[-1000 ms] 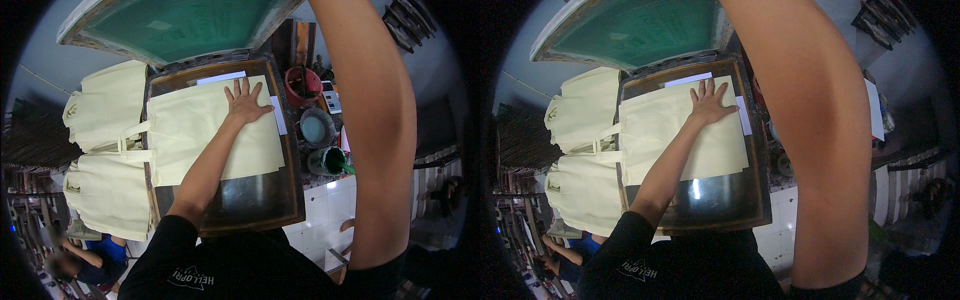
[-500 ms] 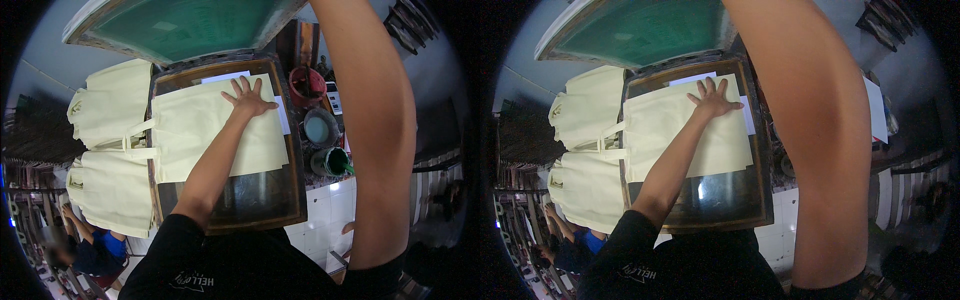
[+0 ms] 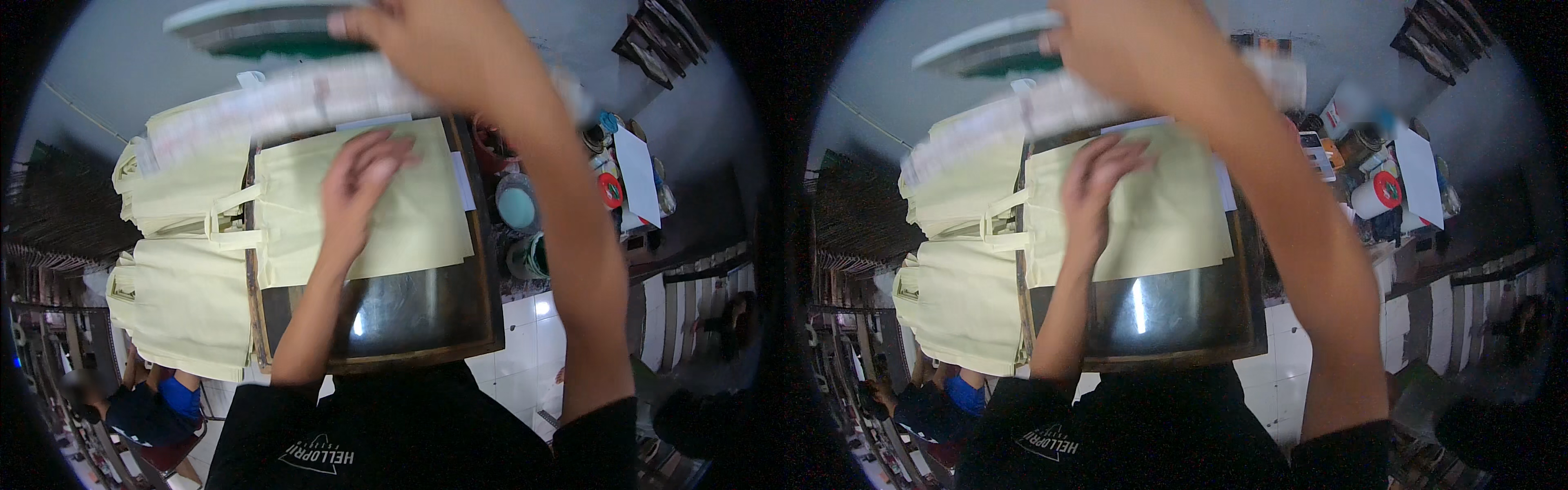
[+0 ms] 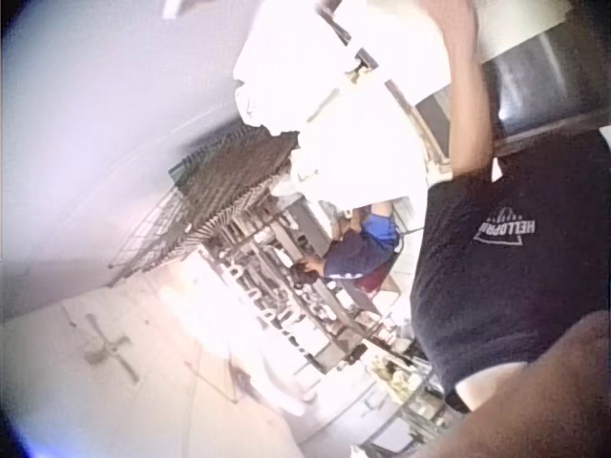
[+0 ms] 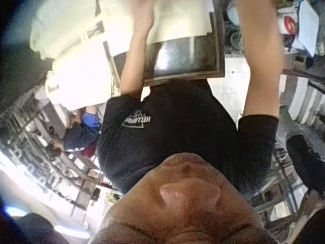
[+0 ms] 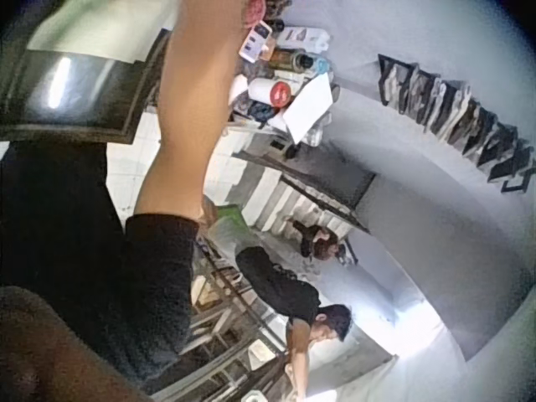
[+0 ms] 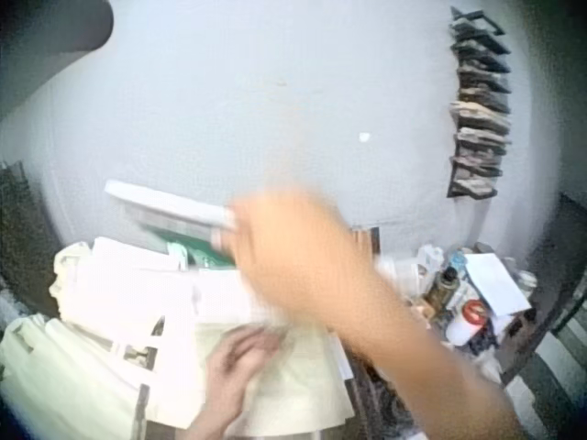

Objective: The person screen prints designs onto yellow tote bags by placing a bag on the printing table, lowering the screen, and using a squeegee to apply green ink through the screen, then lifting the screen and stacking the bag to the side.

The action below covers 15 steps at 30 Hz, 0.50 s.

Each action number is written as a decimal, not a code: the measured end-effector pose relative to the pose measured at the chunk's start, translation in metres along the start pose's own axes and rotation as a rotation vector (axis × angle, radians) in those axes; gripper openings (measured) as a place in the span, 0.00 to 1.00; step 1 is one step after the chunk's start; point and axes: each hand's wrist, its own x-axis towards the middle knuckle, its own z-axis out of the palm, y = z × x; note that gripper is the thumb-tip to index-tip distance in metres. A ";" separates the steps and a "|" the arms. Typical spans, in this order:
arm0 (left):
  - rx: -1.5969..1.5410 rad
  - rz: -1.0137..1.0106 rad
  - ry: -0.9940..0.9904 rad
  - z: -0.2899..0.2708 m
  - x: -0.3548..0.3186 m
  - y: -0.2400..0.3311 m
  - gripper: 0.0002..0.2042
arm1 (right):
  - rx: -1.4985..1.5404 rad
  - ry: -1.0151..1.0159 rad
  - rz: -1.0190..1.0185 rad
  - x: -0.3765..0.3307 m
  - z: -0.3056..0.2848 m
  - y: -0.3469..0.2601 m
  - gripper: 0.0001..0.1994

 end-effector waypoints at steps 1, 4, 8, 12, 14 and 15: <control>-0.110 0.011 0.074 -0.017 -0.033 0.020 0.24 | 0.051 -0.084 0.045 -0.023 -0.002 -0.018 0.13; -0.171 -0.216 0.092 -0.051 -0.109 0.042 0.13 | 0.205 -0.265 0.214 -0.109 -0.012 -0.066 0.10; -0.042 -0.669 0.176 -0.059 -0.187 0.001 0.10 | 0.157 -0.211 0.076 -0.198 0.036 -0.069 0.12; -0.162 -0.771 0.264 -0.063 -0.215 -0.033 0.11 | 0.029 -0.385 -0.013 -0.246 0.094 -0.063 0.08; -0.177 -0.821 0.287 -0.061 -0.215 -0.033 0.10 | 0.154 -0.548 0.133 -0.231 0.092 -0.060 0.06; -0.186 -0.826 0.278 -0.062 -0.214 -0.034 0.10 | 0.154 -0.560 0.133 -0.225 0.086 -0.058 0.07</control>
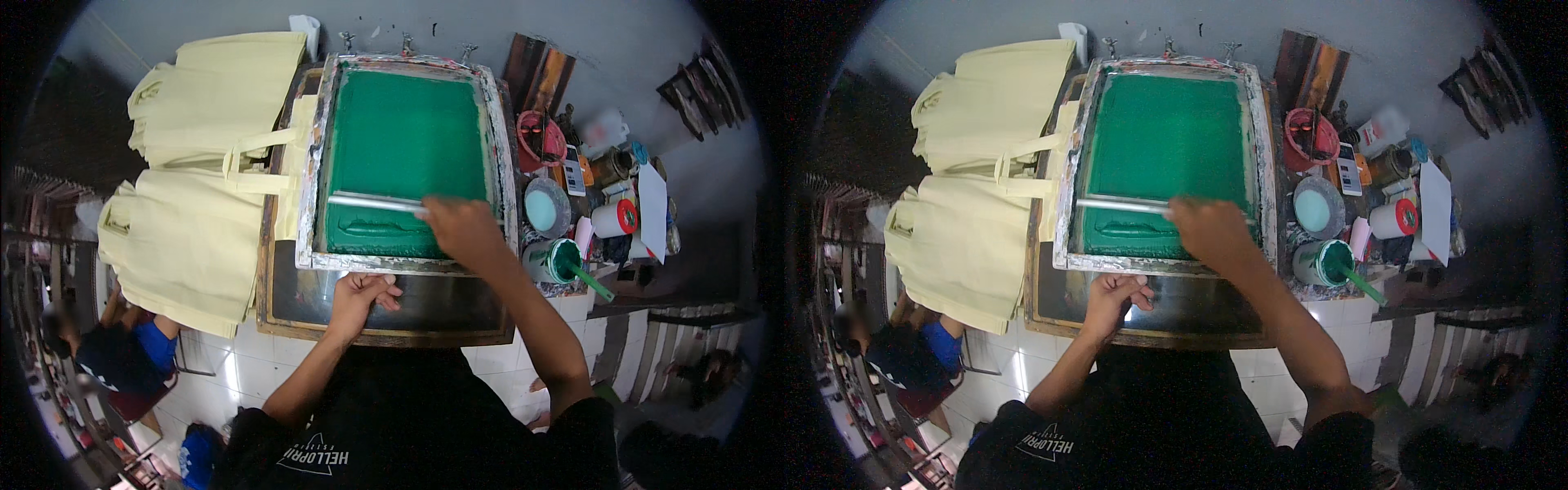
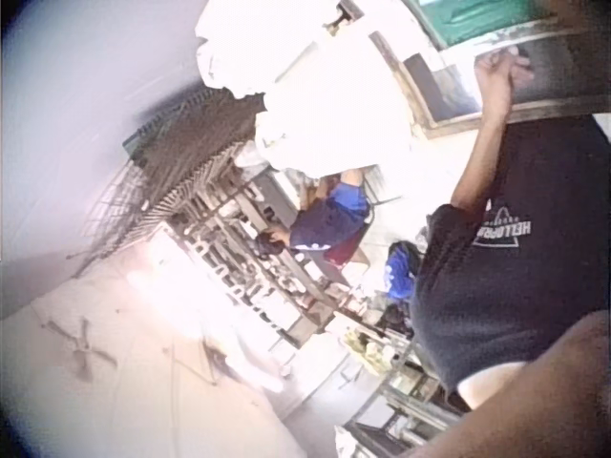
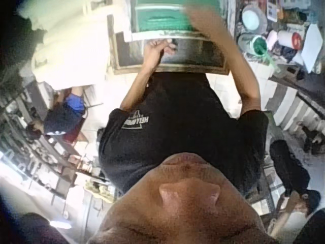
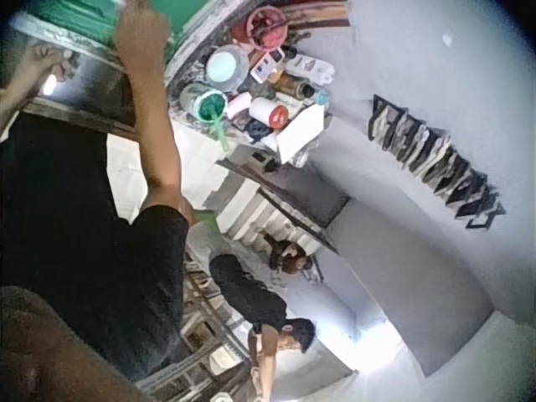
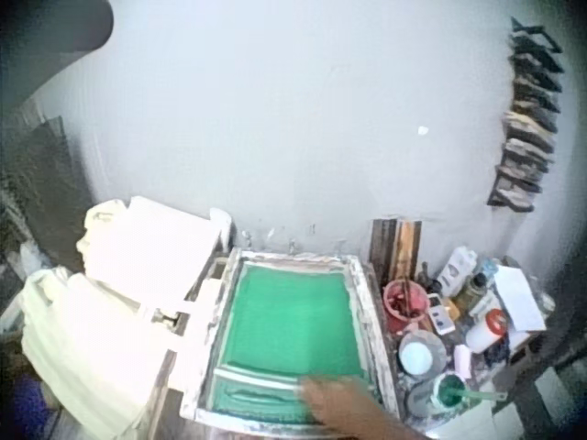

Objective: The person screen prints designs onto yellow tote bags by placing a bag on the printing table, lowering the screen, and using a squeegee to apply green ink through the screen, then lifting the screen and stacking the bag to the side.

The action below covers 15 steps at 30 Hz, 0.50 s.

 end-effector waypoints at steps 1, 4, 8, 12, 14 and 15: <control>-0.006 0.003 -0.009 -0.002 0.001 0.000 0.10 | -0.004 -0.009 -0.008 0.004 -0.012 0.000 0.08; -0.001 0.002 -0.020 -0.002 0.001 0.005 0.10 | 0.015 -0.153 0.022 0.006 -0.044 -0.008 0.08; 0.060 -0.007 -0.021 -0.001 0.000 0.005 0.10 | -0.016 -0.214 -0.018 -0.025 -0.031 -0.030 0.08; 0.014 0.007 -0.006 0.002 -0.001 0.006 0.09 | -0.061 0.057 -0.125 -0.026 0.000 -0.020 0.06; 0.020 0.002 -0.011 0.000 -0.001 0.006 0.10 | -0.140 0.076 -0.168 -0.004 0.008 0.003 0.06; 0.019 0.002 -0.011 0.000 -0.001 0.006 0.11 | -0.159 0.069 -0.154 0.009 0.010 0.014 0.06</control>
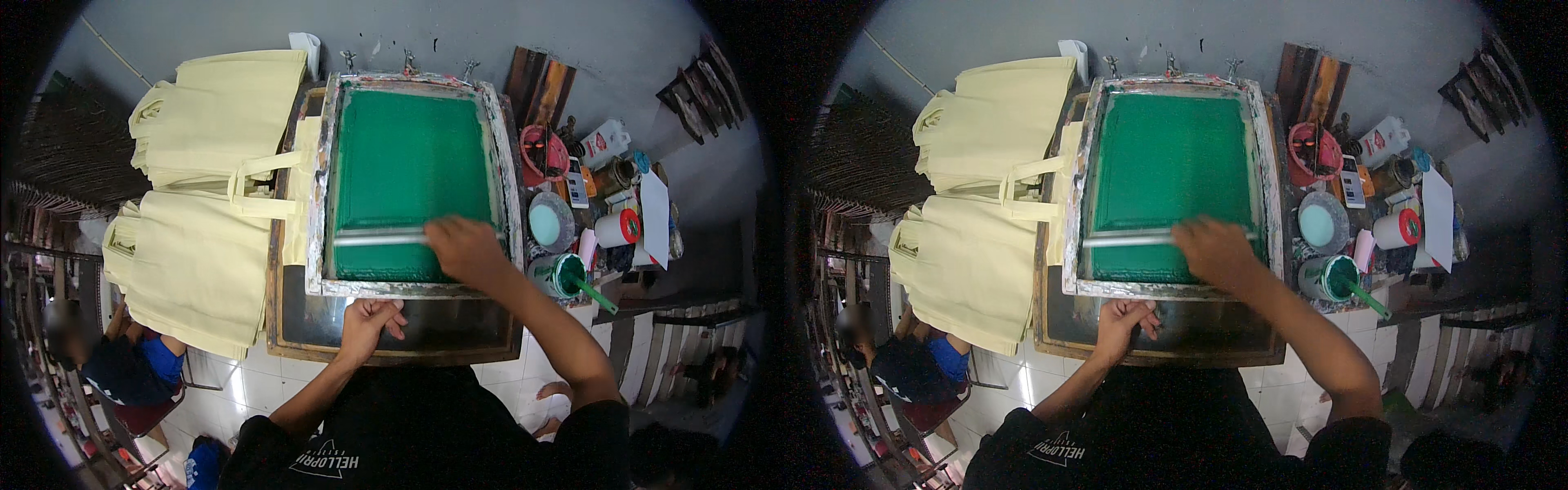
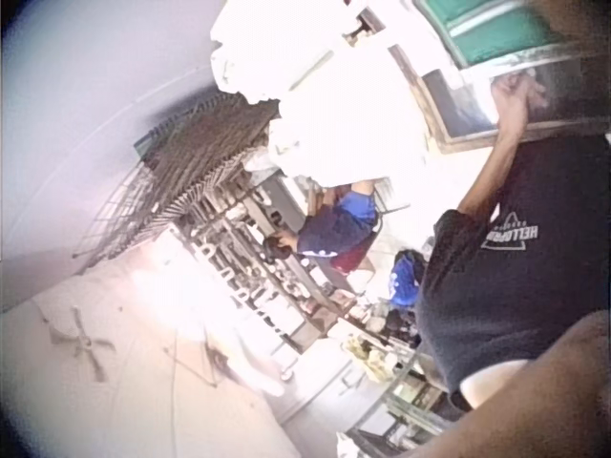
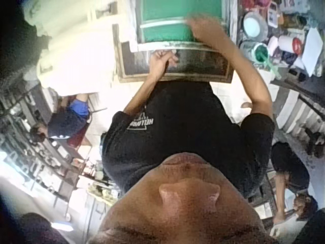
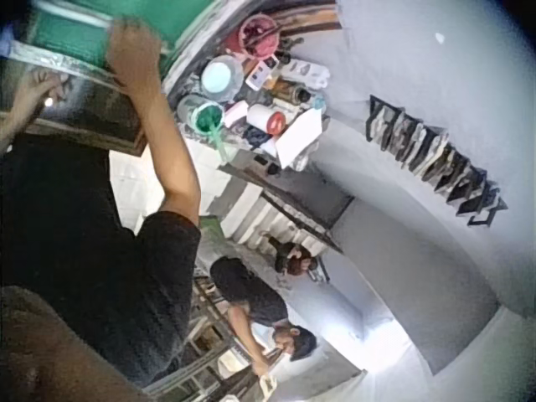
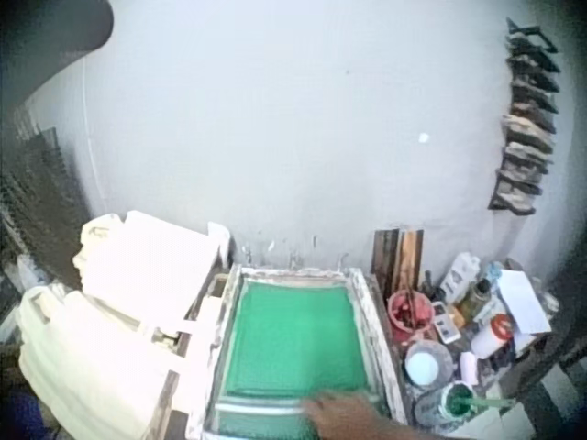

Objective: The person screen prints designs onto yellow tote bags by placing a bag on the printing table, lowering the screen, and using a squeegee to apply green ink through the screen, then lifting the screen and stacking the bag to the side.

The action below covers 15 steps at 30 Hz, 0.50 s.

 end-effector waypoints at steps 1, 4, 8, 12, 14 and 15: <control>0.020 -0.012 -0.008 -0.002 -0.002 0.001 0.10 | -0.014 -0.009 0.005 0.015 0.006 0.014 0.07; 0.000 -0.035 -0.004 -0.002 -0.003 0.006 0.10 | -0.021 -0.070 0.060 0.066 0.020 0.066 0.10; -0.107 -0.113 -0.122 -0.015 0.005 0.002 0.09 | 0.018 -0.017 0.119 0.136 0.026 0.142 0.16; -0.406 -0.261 -0.079 -0.009 -0.013 0.024 0.16 | 0.240 -0.251 0.204 0.194 0.001 0.175 0.20; -0.342 -0.279 -0.238 -0.015 -0.018 0.029 0.16 | 0.245 -0.218 0.220 0.199 0.000 0.174 0.21; -0.280 -0.281 -0.351 -0.024 -0.013 0.034 0.16 | 0.125 -0.295 0.277 0.204 -0.003 0.177 0.22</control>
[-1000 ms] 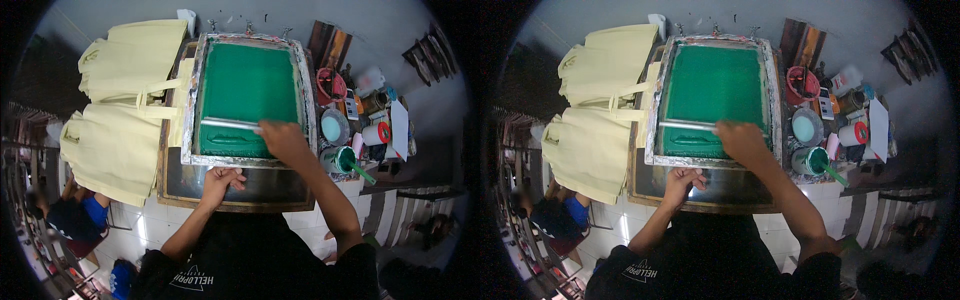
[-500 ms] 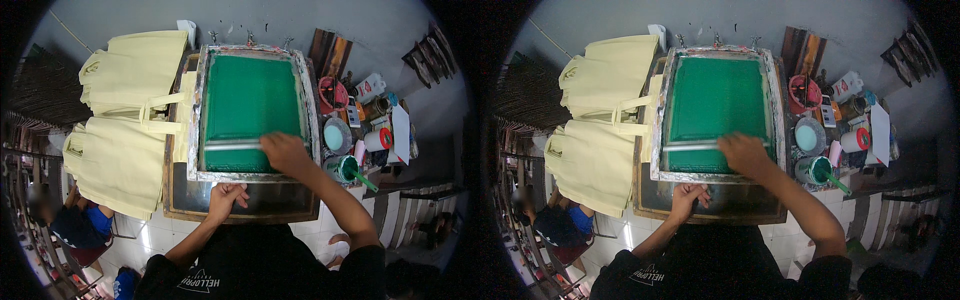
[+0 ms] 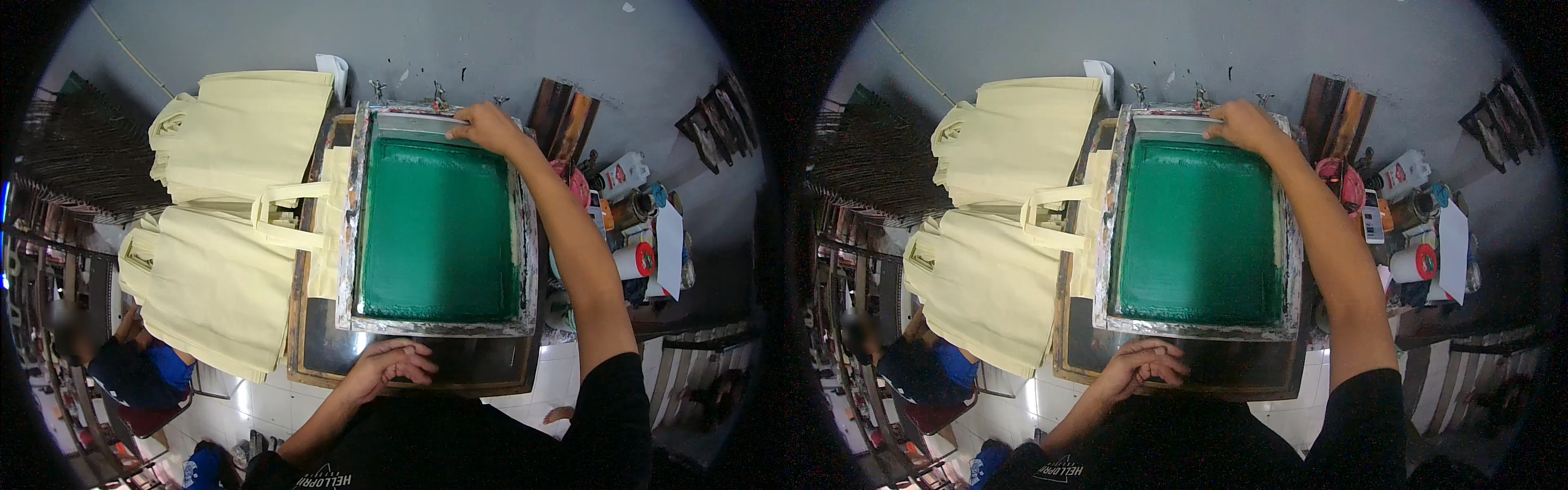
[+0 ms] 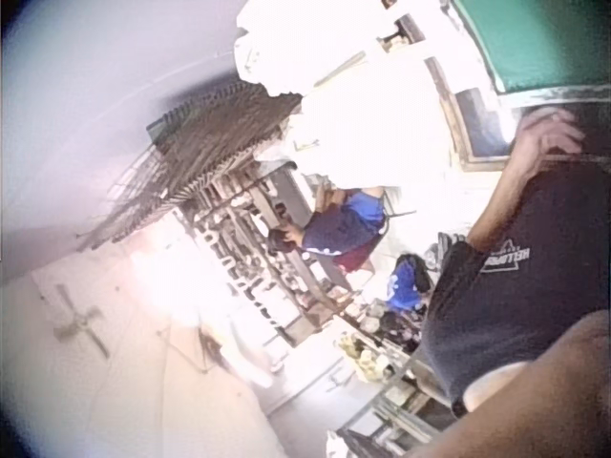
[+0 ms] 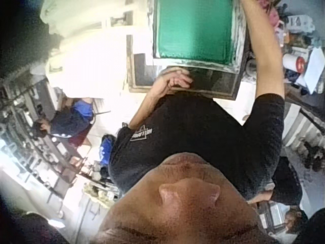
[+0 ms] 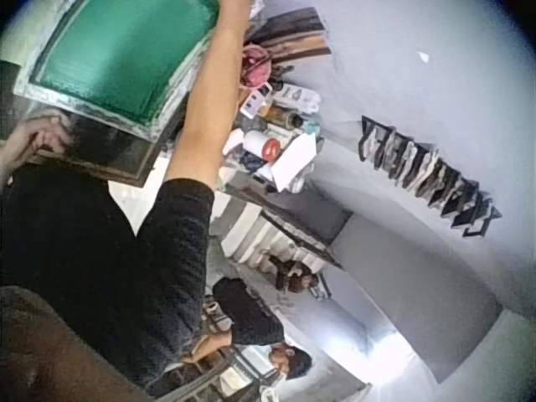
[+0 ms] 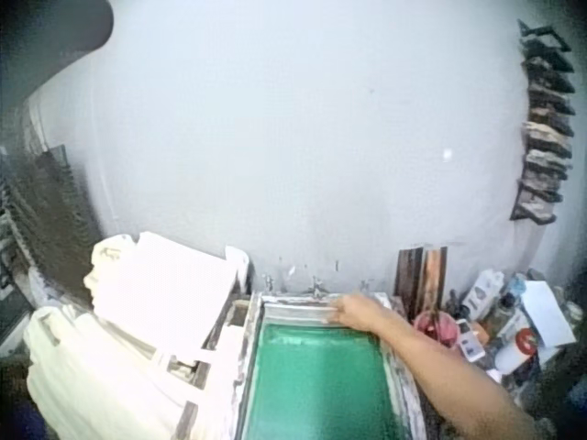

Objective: The person screen prints designs onto yellow tote bags by placing a bag on the printing table, lowering the screen, and using a squeegee to apply green ink through the screen, then lifting the screen and stacking the bag to the side.

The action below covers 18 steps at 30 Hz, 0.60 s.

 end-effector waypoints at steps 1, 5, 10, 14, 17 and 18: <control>0.069 -0.030 -0.101 -0.005 0.002 0.006 0.16 | -0.054 0.052 0.019 0.000 0.005 0.000 0.24; 0.685 0.429 0.117 0.024 0.040 0.092 0.10 | -0.238 0.262 0.092 -0.015 0.037 -0.005 0.30; 1.568 1.323 0.513 0.015 0.142 0.215 0.13 | -0.288 0.406 0.074 -0.034 0.057 -0.022 0.30; 1.785 1.009 0.491 0.000 0.173 0.256 0.11 | -0.253 0.356 0.079 -0.050 0.057 -0.029 0.30; 1.733 0.858 0.494 -0.001 0.166 0.246 0.12 | -0.241 0.328 0.073 -0.070 0.057 -0.035 0.31; 1.750 0.878 0.473 -0.001 0.162 0.242 0.12 | -0.237 0.316 0.073 -0.076 0.057 -0.037 0.31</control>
